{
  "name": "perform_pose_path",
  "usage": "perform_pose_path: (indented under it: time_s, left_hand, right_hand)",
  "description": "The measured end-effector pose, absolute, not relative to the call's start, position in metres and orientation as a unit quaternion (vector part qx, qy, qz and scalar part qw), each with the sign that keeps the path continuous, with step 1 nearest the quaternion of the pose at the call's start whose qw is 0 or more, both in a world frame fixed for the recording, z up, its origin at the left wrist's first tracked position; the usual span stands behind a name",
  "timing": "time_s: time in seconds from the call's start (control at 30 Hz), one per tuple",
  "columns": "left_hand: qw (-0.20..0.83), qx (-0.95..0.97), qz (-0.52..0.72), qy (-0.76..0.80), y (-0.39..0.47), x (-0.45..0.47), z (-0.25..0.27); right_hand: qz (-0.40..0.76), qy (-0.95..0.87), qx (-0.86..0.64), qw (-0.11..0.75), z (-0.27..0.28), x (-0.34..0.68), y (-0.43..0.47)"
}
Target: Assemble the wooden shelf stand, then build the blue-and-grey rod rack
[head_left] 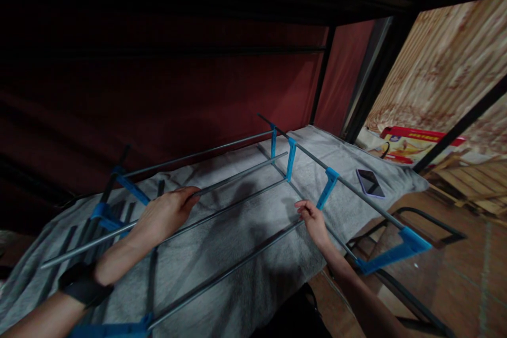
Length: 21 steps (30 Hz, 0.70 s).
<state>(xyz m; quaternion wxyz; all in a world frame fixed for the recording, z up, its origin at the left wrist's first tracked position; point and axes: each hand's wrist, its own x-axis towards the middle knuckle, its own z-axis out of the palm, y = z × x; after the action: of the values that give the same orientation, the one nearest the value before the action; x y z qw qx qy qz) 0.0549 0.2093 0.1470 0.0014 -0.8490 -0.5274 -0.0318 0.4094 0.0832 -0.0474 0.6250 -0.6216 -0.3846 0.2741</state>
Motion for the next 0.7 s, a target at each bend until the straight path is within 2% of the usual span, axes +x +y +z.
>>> perform_pose_path:
  time_s: [0.43, 0.7]
  left_hand:
    - [0.003, -0.816, 0.052, -0.576, 0.234, 0.062, 0.142]
    - [0.007, -0.84, 0.077, -0.537, 0.261, 0.086, 0.128]
  right_hand:
    - [0.304, -0.373, -0.613, 0.626, -0.061, 0.414, 0.103]
    - [0.36, -0.348, -0.613, 0.612, -0.085, 0.403, 0.112]
